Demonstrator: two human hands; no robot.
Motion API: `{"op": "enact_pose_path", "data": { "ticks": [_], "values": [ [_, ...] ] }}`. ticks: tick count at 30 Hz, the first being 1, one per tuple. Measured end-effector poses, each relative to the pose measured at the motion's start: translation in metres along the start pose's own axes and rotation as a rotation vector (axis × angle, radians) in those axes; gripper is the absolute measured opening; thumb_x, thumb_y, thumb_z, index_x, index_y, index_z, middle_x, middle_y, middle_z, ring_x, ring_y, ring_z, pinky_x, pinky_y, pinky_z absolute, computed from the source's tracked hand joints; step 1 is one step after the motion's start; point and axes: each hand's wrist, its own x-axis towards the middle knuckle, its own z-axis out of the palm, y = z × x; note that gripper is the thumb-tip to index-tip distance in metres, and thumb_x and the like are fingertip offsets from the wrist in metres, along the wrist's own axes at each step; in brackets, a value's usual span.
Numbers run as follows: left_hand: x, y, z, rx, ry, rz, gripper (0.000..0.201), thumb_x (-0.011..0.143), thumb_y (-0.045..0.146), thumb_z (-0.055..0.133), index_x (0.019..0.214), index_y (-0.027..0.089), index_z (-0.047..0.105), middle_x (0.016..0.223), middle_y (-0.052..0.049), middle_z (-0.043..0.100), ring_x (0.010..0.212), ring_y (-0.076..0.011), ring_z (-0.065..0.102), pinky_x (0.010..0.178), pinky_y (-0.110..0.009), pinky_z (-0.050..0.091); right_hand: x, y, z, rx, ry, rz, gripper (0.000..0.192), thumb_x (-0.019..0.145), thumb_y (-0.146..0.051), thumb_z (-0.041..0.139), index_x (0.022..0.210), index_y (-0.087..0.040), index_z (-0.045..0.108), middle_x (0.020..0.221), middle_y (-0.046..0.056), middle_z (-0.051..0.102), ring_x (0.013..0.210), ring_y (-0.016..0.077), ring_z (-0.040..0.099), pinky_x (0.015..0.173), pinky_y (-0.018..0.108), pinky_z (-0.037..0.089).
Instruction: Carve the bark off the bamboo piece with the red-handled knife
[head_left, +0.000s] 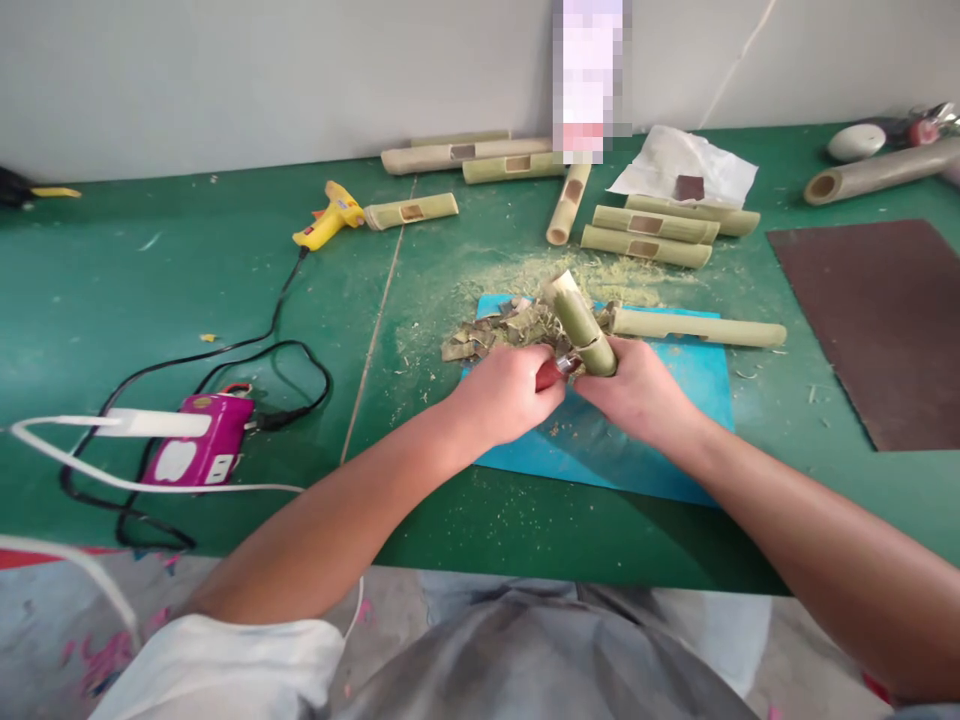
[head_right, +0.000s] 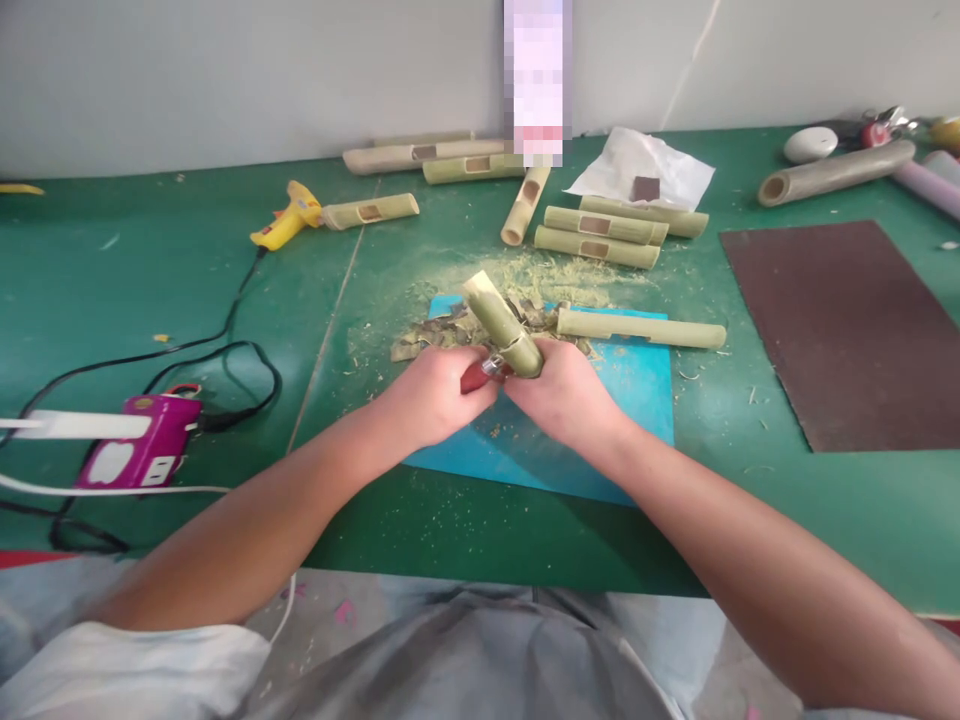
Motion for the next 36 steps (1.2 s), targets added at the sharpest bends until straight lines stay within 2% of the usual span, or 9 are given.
{"op": "enact_pose_path", "data": {
  "ticks": [7,12,16,20,23,27,30,32,36],
  "values": [
    [-0.011,0.002,-0.025,-0.425,-0.536,-0.189,0.028,0.087,0.038,0.062,0.072,0.023,0.043,0.049,0.008,0.045,0.041,-0.0093,0.04,0.045,-0.025,0.033,-0.006,0.002,-0.002,0.004,-0.007,-0.099,0.019,0.066,-0.034,0.064,0.078,-0.02,0.061,0.065,-0.006,0.051,0.061,0.0109,0.043,0.053,0.026,0.032],
    [-0.011,-0.004,-0.029,-0.136,-0.105,-0.033,0.029,0.078,0.03,0.068,0.065,0.021,0.044,0.057,0.005,0.044,0.052,-0.0088,0.04,0.051,-0.024,0.03,-0.006,0.005,-0.002,-0.051,0.001,-0.103,0.015,0.067,-0.031,0.062,0.078,-0.021,0.06,0.064,-0.006,0.051,0.06,0.0114,0.043,0.054,0.026,0.031],
    [-0.008,-0.009,-0.041,-0.242,-0.57,-0.163,0.017,0.081,0.036,0.066,0.077,0.022,0.055,0.051,0.007,0.044,0.041,-0.0109,0.039,0.044,-0.026,0.03,-0.006,0.003,-0.003,-0.146,-0.014,-0.111,0.011,0.064,-0.026,0.059,0.074,-0.022,0.058,0.061,-0.006,0.051,0.058,0.0111,0.043,0.054,0.026,0.03],
    [-0.006,-0.009,-0.051,-0.049,-0.251,-0.066,0.028,0.072,0.025,0.069,0.061,0.021,0.043,0.055,0.004,0.046,0.049,-0.0097,0.042,0.047,-0.024,0.028,-0.007,0.001,0.0,-0.179,-0.065,-0.046,0.009,0.066,-0.027,0.058,0.075,-0.023,0.059,0.058,-0.006,0.05,0.053,0.0117,0.043,0.051,0.027,0.029],
    [-0.005,-0.005,-0.056,-0.157,-0.594,-0.195,0.028,0.078,0.032,0.065,0.061,0.023,0.045,0.047,0.003,0.049,0.038,-0.011,0.042,0.04,-0.026,0.029,-0.007,0.001,0.002,-0.294,0.132,-0.162,0.015,0.07,-0.027,0.059,0.083,-0.023,0.064,0.066,-0.003,0.057,0.059,0.0135,0.046,0.057,0.029,0.032],
    [-0.009,-0.002,-0.072,-0.058,-0.372,-0.161,0.03,0.074,0.023,0.066,0.058,0.022,0.041,0.047,0.005,0.046,0.037,-0.0082,0.038,0.038,-0.023,0.024,-0.002,-0.002,-0.011,-0.269,0.159,-0.148,0.015,0.069,-0.024,0.063,0.083,-0.022,0.067,0.063,-0.002,0.057,0.057,0.0136,0.045,0.055,0.03,0.032],
    [-0.015,-0.007,-0.082,-0.224,-0.775,-0.204,0.024,0.076,0.03,0.072,0.061,0.02,0.056,0.048,0.002,0.056,0.035,-0.0095,0.043,0.037,-0.023,0.031,0.001,-0.005,-0.033,0.01,0.394,-0.116,0.018,0.069,-0.023,0.066,0.087,-0.02,0.068,0.059,-0.004,0.054,0.049,0.0107,0.041,0.048,0.029,0.03],
    [-0.014,-0.012,-0.079,-0.335,-0.363,-0.167,0.023,0.077,0.031,0.073,0.063,0.02,0.058,0.046,0.004,0.054,0.033,-0.0072,0.04,0.036,-0.022,0.029,0.003,-0.005,-0.042,0.287,0.32,-0.14,0.015,0.069,-0.019,0.065,0.084,-0.021,0.066,0.049,-0.007,0.046,0.044,0.0098,0.04,0.045,0.028,0.029],
    [-0.006,-0.016,-0.048,-0.627,0.306,-0.027,0.024,0.076,0.038,0.08,0.082,0.018,0.069,0.063,0.003,0.063,0.038,-0.0038,0.045,0.04,-0.021,0.032,0.002,0.002,-0.033,0.622,-0.514,0.087,0.026,0.072,-0.031,0.068,0.095,-0.019,0.067,0.054,-0.008,0.054,0.036,0.0089,0.041,0.036,0.024,0.026]
  ]
}}
